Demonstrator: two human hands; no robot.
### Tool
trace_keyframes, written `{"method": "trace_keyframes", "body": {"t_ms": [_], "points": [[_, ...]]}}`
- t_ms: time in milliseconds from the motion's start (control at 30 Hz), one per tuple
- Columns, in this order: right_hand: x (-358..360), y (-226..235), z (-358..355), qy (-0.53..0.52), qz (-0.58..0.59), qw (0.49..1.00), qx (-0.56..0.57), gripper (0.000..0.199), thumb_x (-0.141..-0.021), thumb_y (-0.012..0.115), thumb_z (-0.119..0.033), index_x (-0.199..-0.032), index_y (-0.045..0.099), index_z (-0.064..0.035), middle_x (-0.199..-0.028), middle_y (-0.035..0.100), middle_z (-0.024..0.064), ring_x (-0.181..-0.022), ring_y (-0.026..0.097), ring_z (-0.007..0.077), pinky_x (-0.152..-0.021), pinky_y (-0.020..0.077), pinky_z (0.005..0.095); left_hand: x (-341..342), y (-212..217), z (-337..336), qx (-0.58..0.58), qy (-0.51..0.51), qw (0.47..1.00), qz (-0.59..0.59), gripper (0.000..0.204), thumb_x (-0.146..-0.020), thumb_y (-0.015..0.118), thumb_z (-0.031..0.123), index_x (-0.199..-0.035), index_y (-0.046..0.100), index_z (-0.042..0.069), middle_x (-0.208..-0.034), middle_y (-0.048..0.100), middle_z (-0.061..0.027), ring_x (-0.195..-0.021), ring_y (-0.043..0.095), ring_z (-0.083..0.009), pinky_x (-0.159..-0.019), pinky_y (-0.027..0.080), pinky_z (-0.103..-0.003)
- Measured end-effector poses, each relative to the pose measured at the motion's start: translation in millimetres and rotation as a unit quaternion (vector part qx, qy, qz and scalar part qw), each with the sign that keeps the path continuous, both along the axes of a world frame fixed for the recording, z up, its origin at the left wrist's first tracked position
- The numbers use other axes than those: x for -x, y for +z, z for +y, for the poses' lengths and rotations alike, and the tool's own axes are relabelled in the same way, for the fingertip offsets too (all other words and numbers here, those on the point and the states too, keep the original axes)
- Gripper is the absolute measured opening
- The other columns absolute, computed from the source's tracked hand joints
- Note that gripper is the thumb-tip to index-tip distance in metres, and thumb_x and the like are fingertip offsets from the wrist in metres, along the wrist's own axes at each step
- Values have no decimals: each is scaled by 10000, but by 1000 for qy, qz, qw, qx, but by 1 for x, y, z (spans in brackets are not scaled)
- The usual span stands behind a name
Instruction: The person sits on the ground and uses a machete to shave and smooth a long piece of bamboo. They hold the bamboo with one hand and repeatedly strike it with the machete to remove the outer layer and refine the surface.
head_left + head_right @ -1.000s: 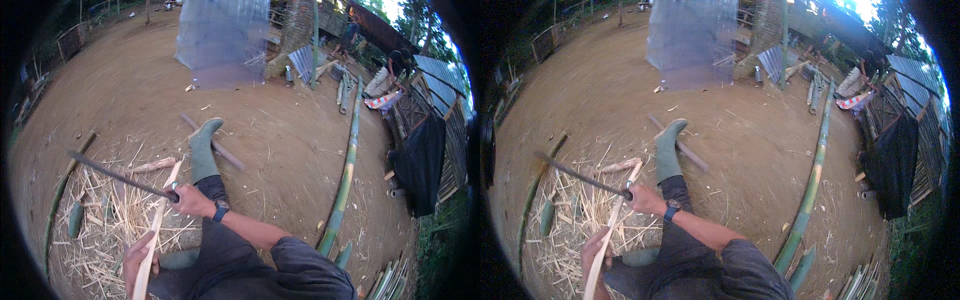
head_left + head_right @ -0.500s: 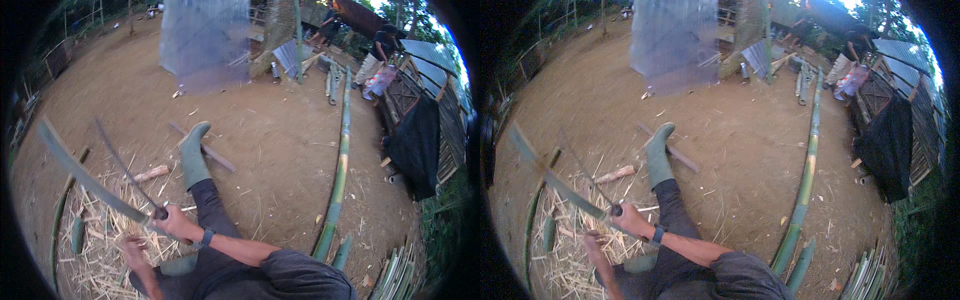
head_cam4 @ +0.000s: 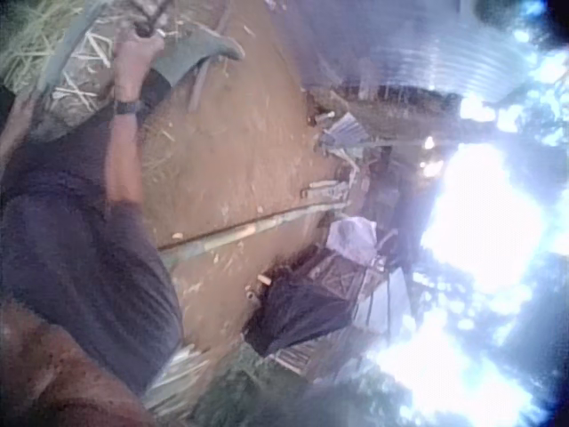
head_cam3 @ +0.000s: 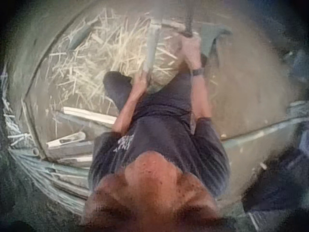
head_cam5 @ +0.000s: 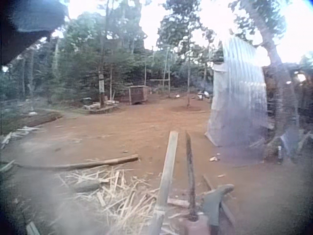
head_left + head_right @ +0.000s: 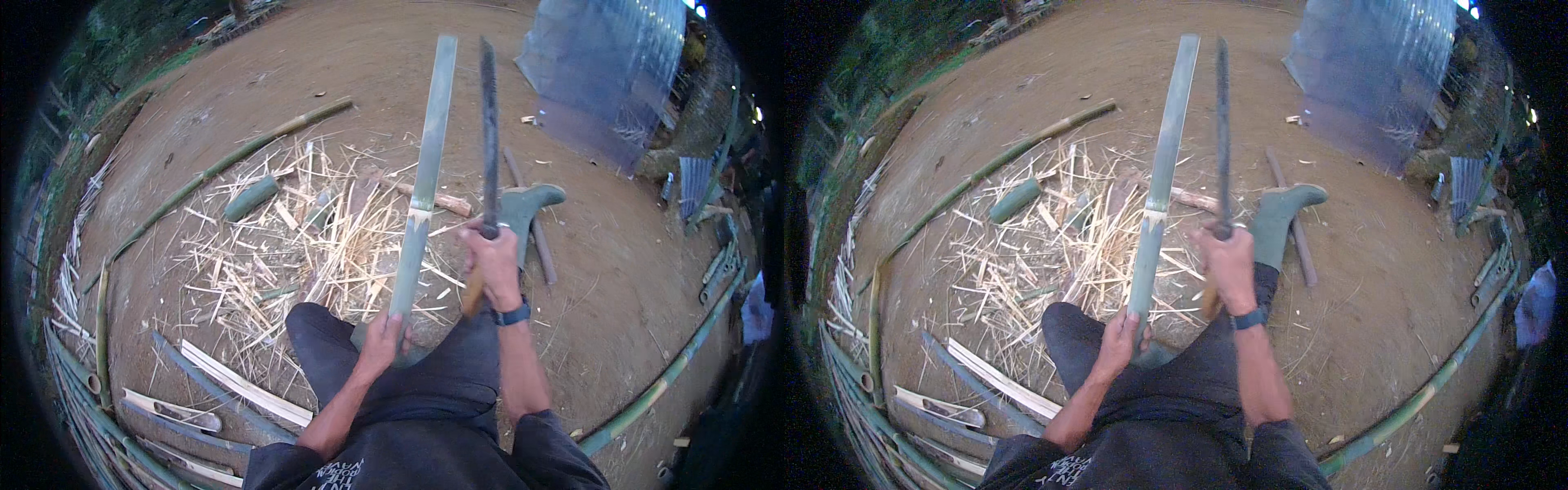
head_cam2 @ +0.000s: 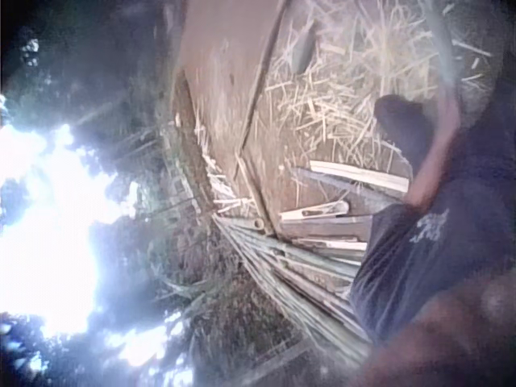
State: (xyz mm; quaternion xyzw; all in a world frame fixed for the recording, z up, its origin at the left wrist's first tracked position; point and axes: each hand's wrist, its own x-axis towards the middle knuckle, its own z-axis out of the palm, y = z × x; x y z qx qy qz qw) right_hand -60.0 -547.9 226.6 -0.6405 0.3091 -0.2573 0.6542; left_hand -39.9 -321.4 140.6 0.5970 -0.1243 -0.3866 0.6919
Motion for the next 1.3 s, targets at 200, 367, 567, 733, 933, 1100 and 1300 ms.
{"method": "trace_keyframes", "body": {"t_ms": [200, 367, 567, 733, 933, 1100, 1300], "points": [[67, -58, -17, -30, 153, 903, 401, 221, -747, 692, -150, -892, 615, -1, -633, 607, 177, -578, 625, 304, -562, 481, 406, -17, 45, 11, 38, 46, 971, 233, 272, -1007, 408, 330, -963, 447, 64, -700, 453, -8, -520, 399, -71, -412, 358, -219], [100, -93, -12, 117, 223, 833, 492, 227, -674, 684, -116, -878, 628, -35, -669, 619, 192, -635, 624, 372, -578, 490, 438, -19, 61, 21, 73, 30, 960, 269, 295, -1014, 381, 331, -952, 457, 53, -679, 428, -5, -480, 361, -54, -372, 320, -191], [91, -87, -23, 201, 183, 777, 568, 235, -644, 673, -135, -844, 607, -31, -637, 590, 190, -625, 611, 367, -579, 484, 461, -17, 77, 44, 50, 4, 960, 274, 308, -1008, 408, 339, -931, 474, 48, -669, 433, -1, -474, 365, -54, -385, 322, -199], [69, -82, -58, 90, 201, 815, 536, 236, -629, 671, -120, -839, 614, -28, -643, 595, 188, -618, 611, 350, -577, 480, 461, -4, 68, 64, 44, -34, 961, 272, 335, -983, 448, 380, -965, 493, 49, -647, 424, -8, -440, 349, -55, -351, 307, -201], [74, -87, -64, 125, 183, 779, 586, 239, -643, 664, -119, -856, 613, -23, -631, 588, 190, -596, 605, 363, -558, 482, 457, 1, 70, 79, 37, -58, 958, 277, 355, -966, 477, 407, -931, 498, 54, -632, 423, -3, -427, 344, -61, -356, 309, -207], [65, -79, -82, 108, 261, 768, 574, 248, -674, 639, -161, -883, 620, -29, -653, 609, 191, -637, 627, 364, -600, 504, 460, 5, 72, 90, -5, -83, 961, 265, 369, -972, 459, 424, -888, 448, 64, -649, 424, -14, -448, 348, -69, -371, 306, -211], [65, -76, -100, 73, 242, 775, 580, 275, -669, 633, -161, -906, 625, -22, -665, 619, 200, -633, 626, 369, -607, 498, 473, 7, 82, 96, -38, -97, 967, 231, 371, -960, 487, 430, -915, 443, 64, -649, 424, -21, -459, 357, -77, -386, 309, -223]]}}
